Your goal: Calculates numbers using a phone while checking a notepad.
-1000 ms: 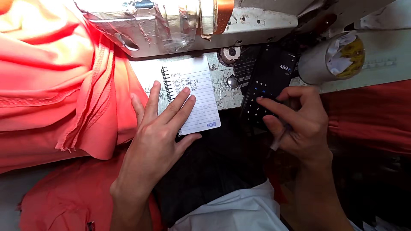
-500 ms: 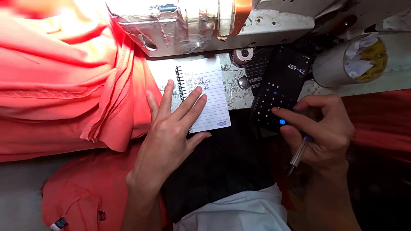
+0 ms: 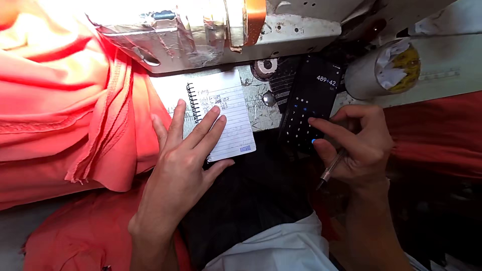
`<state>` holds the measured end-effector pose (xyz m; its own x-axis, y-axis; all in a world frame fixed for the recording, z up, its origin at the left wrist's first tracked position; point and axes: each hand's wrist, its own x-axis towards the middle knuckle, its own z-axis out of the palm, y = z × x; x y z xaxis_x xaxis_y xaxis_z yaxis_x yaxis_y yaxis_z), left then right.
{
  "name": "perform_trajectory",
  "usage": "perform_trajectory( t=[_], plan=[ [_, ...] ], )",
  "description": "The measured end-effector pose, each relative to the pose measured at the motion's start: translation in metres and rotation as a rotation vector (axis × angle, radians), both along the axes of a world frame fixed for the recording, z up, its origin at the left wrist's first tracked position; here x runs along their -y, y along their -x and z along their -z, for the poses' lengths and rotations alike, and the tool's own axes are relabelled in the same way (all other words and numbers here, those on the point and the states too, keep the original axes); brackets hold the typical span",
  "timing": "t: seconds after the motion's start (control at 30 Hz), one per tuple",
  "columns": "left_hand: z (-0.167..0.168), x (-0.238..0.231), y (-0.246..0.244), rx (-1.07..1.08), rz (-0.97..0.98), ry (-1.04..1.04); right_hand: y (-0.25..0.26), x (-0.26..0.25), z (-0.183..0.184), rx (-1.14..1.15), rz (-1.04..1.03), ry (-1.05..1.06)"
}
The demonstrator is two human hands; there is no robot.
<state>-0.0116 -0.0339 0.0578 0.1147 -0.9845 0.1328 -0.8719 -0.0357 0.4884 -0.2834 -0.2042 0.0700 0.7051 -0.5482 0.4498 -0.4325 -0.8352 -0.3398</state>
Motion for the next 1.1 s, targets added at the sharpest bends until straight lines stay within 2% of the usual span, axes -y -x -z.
perform_trajectory(
  t=[0.2, 0.5, 0.87, 1.1],
  plan=[
    [0.000, 0.000, 0.000, -0.003, -0.003, 0.008, 0.001, 0.004, -0.002, -0.017, 0.052, 0.025],
    [0.000, 0.000, 0.000, -0.005, -0.006, 0.005, -0.005, -0.007, 0.003, -0.032, -0.089, -0.054],
    [0.001, 0.000, 0.000, -0.006, -0.005, 0.013, -0.018, -0.001, -0.007, -0.131, -0.003, -0.063],
    [0.001, 0.000, 0.001, -0.009, -0.006, 0.018, 0.010, -0.013, -0.014, 0.015, 0.082, -0.018]
  ],
)
